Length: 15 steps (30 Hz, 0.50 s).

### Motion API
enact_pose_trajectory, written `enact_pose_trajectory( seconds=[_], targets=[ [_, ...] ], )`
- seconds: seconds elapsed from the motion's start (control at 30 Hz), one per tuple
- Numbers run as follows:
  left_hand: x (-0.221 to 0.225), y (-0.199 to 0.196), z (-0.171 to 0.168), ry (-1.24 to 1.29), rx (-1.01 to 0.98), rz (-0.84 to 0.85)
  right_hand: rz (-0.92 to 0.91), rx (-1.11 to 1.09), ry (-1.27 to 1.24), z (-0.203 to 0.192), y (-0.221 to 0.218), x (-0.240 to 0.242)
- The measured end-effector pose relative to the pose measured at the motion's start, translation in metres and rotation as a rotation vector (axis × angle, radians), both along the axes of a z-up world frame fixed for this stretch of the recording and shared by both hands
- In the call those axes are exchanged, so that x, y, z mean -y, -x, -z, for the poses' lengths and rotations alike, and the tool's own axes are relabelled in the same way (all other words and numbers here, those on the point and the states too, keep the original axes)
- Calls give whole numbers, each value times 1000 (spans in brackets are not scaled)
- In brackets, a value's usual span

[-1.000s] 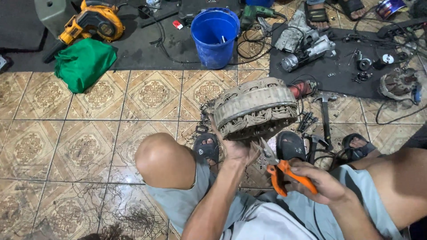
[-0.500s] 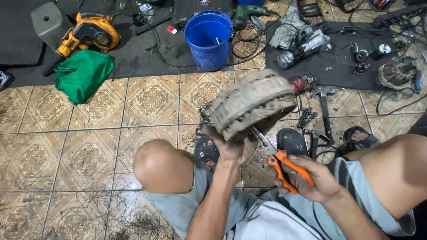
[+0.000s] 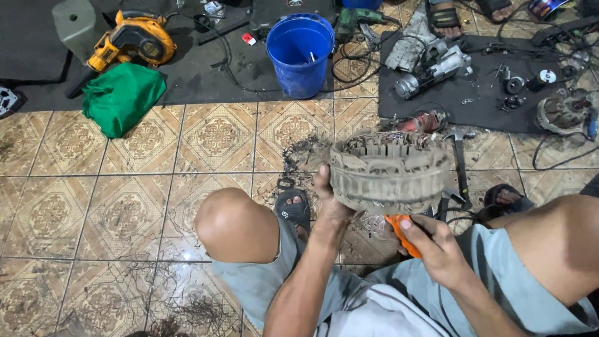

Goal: Cutting copper windings from an electric motor stator using hand-held wire cutters

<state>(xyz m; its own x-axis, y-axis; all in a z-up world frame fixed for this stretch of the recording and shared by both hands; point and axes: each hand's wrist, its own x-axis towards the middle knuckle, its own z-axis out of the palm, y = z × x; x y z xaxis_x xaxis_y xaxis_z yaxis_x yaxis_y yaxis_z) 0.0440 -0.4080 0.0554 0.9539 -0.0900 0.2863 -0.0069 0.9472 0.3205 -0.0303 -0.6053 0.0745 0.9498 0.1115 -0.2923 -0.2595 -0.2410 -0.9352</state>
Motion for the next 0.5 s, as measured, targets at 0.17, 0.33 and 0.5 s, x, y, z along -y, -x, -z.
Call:
enact_pose_trajectory(
  seconds=[0.17,0.33,0.5],
  targets=[
    [-4,-10,-10,-140,-249,-229,53,-190,-343,0,-3,-6],
    [-12,-9,-10,-154,-514,-229,52,-377,-721,-1,-3,-5],
    [-15,-14,-30,-114,-341,-270,46,-309,-660,-20,-8,-15]
  ],
)
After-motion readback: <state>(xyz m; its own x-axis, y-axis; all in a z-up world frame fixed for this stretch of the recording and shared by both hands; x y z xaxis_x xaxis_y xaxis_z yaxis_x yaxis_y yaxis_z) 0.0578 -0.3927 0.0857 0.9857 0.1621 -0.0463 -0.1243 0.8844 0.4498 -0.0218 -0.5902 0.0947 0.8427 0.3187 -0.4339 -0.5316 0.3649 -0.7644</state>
